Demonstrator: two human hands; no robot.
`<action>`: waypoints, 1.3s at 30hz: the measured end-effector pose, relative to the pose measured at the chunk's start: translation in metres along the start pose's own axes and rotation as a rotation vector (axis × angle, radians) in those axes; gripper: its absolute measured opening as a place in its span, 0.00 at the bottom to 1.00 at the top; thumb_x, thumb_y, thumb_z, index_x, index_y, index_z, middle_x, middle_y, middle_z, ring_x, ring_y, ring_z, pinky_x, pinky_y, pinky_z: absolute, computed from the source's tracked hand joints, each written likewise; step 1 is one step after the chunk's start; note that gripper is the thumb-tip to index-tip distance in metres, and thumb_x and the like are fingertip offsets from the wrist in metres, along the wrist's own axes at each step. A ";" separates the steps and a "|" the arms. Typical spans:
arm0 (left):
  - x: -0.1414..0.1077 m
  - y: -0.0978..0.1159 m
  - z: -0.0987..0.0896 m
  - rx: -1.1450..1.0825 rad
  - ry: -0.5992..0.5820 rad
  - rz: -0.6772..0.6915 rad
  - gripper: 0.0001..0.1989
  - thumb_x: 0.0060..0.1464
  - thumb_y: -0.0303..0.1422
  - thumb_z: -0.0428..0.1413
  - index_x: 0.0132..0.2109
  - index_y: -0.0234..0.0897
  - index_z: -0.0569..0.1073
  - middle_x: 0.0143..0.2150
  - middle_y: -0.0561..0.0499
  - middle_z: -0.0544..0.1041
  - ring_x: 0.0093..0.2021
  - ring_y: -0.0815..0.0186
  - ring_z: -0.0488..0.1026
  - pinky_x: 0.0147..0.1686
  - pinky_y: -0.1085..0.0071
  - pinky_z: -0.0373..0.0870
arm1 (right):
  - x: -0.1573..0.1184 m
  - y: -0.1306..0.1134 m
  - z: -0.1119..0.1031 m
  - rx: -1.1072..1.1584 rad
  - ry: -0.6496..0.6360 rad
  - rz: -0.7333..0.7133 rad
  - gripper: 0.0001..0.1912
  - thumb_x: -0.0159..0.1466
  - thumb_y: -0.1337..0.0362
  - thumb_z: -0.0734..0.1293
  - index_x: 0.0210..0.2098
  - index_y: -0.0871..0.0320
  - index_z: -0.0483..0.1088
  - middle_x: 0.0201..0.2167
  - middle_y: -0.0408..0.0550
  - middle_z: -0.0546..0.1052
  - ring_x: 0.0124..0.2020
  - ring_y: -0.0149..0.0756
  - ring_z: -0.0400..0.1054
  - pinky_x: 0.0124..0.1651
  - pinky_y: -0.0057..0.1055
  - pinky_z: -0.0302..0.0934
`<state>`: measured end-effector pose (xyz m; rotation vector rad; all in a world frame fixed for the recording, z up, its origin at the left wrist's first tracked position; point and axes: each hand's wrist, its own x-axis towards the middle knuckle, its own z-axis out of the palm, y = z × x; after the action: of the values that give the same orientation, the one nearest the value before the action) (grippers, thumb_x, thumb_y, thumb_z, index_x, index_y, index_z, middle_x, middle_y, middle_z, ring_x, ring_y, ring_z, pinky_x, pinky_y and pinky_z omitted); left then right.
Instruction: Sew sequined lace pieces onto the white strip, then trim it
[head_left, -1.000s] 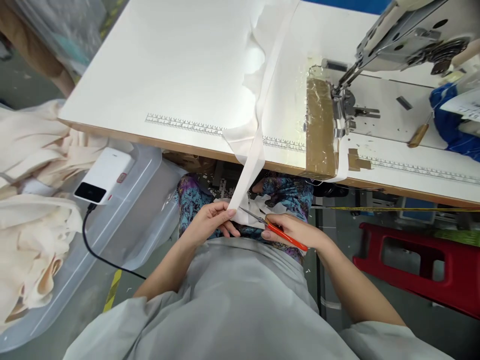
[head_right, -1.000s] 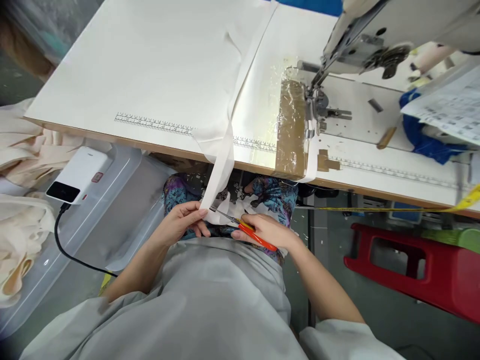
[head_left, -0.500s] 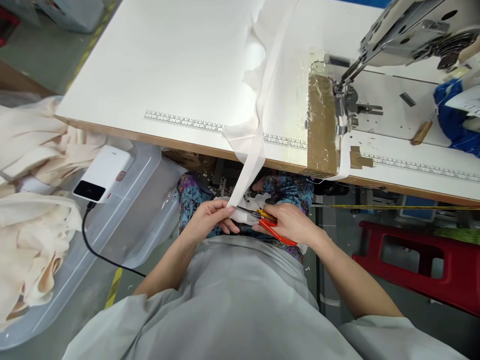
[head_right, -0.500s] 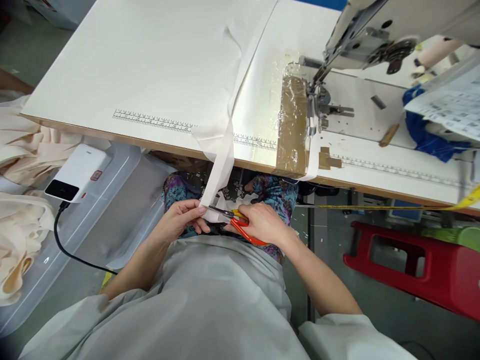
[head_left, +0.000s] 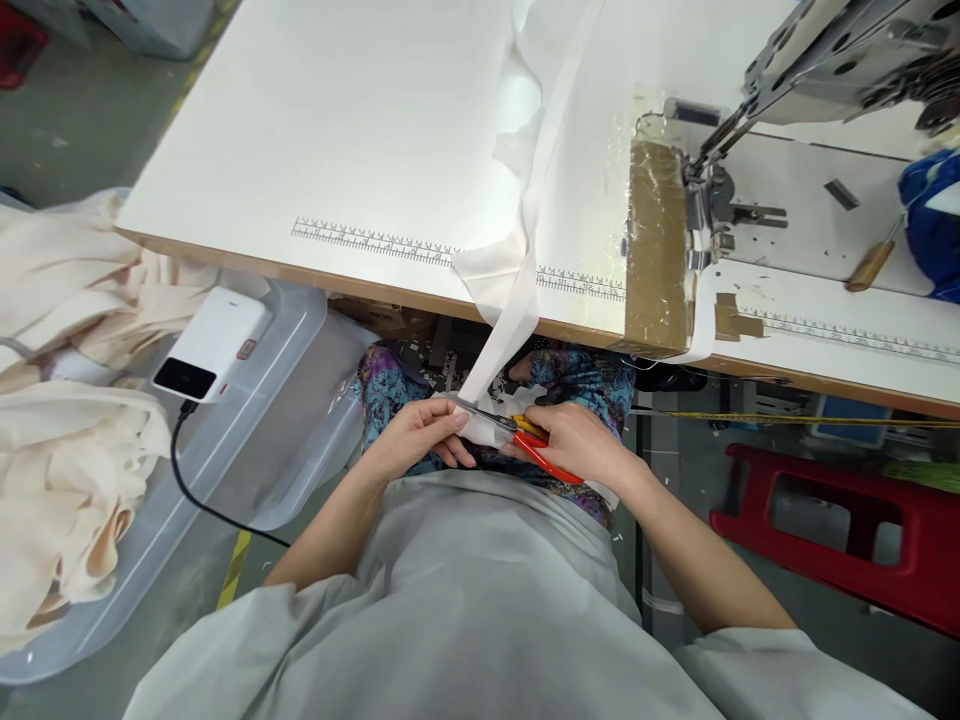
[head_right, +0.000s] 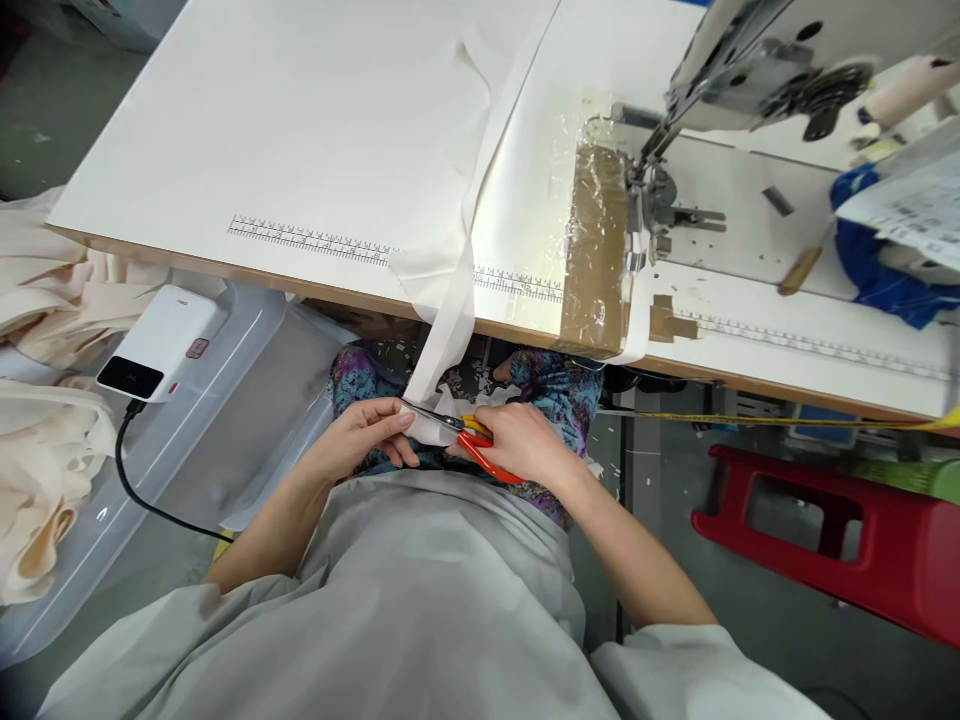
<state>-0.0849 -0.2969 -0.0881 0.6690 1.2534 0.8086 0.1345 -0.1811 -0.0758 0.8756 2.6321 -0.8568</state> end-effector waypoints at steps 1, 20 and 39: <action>0.000 0.001 -0.005 0.098 0.037 0.048 0.23 0.55 0.51 0.58 0.45 0.35 0.72 0.33 0.46 0.81 0.28 0.64 0.78 0.26 0.72 0.71 | -0.003 0.002 0.002 0.002 0.014 0.012 0.27 0.64 0.38 0.58 0.22 0.53 0.55 0.19 0.44 0.67 0.21 0.34 0.59 0.26 0.30 0.41; 0.034 -0.047 -0.041 0.343 0.787 0.142 0.06 0.54 0.35 0.57 0.34 0.39 0.68 0.18 0.59 0.65 0.18 0.69 0.63 0.23 0.73 0.59 | -0.057 0.030 0.019 0.538 0.133 0.162 0.26 0.62 0.42 0.64 0.23 0.54 0.54 0.22 0.39 0.64 0.24 0.31 0.55 0.28 0.28 0.51; -0.002 0.015 0.030 0.096 0.152 0.131 0.21 0.56 0.52 0.57 0.38 0.37 0.71 0.22 0.54 0.75 0.18 0.70 0.70 0.23 0.74 0.68 | -0.019 0.015 0.001 0.508 -0.123 -0.073 0.27 0.64 0.39 0.60 0.25 0.54 0.54 0.22 0.36 0.55 0.23 0.29 0.49 0.26 0.28 0.46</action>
<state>-0.0582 -0.2905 -0.0683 0.7857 1.4035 0.9254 0.1591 -0.1808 -0.0764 0.8018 2.3846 -1.5861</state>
